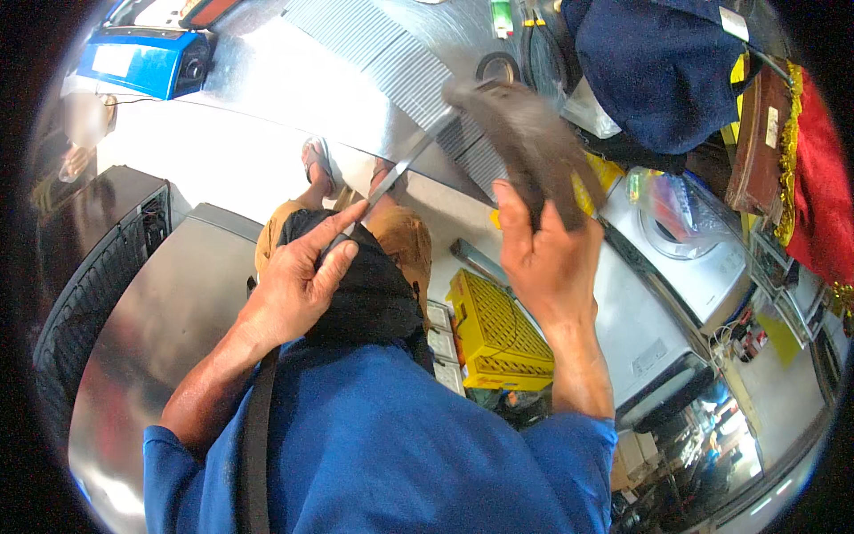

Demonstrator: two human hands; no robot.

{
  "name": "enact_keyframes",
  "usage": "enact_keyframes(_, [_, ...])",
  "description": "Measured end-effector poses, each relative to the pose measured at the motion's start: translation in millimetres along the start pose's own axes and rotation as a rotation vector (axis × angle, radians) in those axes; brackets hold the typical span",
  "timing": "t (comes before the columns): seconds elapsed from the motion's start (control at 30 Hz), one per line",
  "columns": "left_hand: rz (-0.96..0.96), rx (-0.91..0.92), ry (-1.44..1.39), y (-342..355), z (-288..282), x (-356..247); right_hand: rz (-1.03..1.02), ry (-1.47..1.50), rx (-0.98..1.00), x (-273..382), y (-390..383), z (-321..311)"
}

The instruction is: The person marks a corrugated metal sheet with a pen, then uses a hammer to break the sheet along the marked line. The person then uses a file to smooth the cut edge of the metal.

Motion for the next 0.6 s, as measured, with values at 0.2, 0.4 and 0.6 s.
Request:
enact_keyframes(0.2, [-0.108,0.068,0.000,-2.9,-3.3,-11.2,0.058,-0.069,0.113,-21.1,7.1,25.4])
enact_keyframes(0.4, [-0.042,0.029,-0.038,-2.3,2.2,-11.6,0.027,0.043,-0.180,-40.8,-13.7,40.7])
enact_keyframes(0.6, [-0.039,0.070,-0.033,-5.0,-0.7,-4.0,0.086,-0.077,-0.149,-80.2,8.5,73.0])
Point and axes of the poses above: each hand's wrist, its own y-axis towards the middle knuckle, its own z-axis out of the palm, x = y × z, the point moved 1 cm from there along y, towards the middle knuckle, and after that the axes turned 9 degrees about -y, right-handed, at the moved point
